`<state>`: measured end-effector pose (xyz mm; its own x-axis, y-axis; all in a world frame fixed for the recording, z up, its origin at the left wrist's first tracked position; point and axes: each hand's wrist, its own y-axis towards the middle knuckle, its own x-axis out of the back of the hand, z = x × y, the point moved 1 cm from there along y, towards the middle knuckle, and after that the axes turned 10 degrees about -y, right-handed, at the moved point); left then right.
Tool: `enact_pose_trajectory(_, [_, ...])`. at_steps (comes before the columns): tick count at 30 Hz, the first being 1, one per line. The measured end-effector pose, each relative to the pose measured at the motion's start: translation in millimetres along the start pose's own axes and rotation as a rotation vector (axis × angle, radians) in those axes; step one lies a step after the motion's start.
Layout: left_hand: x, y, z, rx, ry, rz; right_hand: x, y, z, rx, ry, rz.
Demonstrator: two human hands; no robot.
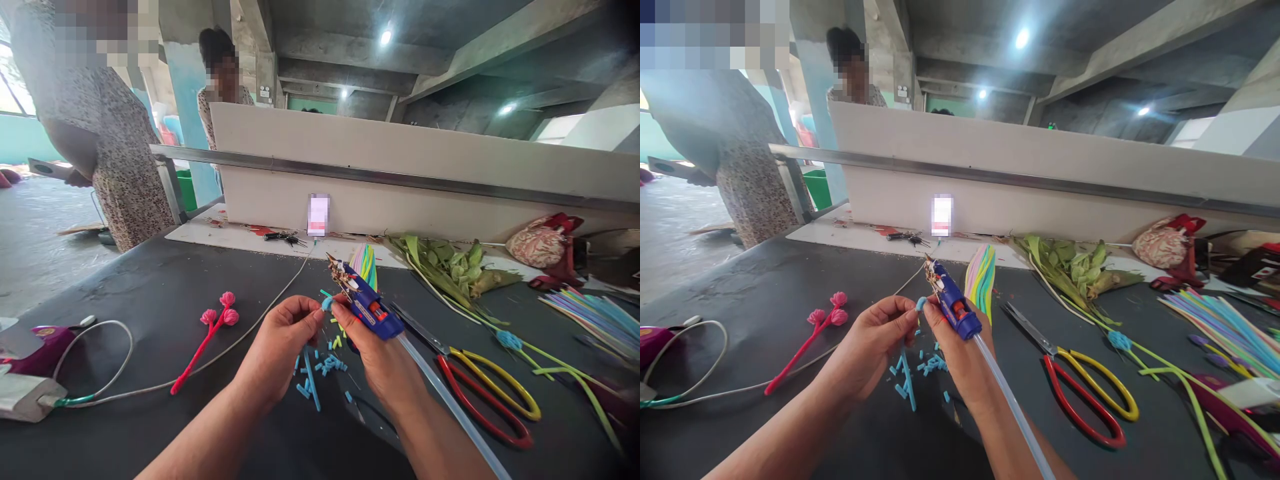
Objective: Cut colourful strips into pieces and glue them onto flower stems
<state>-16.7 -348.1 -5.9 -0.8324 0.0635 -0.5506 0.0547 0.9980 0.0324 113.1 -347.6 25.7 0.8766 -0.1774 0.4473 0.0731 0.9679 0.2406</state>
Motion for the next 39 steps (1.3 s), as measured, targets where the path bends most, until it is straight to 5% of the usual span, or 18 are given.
enact_pose_trajectory(24, [-2.3,-4,-9,0.222,-0.336,0.170,-2,2,-16,0.025,0.102,0.050])
enact_pose_trajectory(39, [-4.5,-1,0,0.034,-0.052,0.055,1,0,5,-0.009,-0.086,0.040])
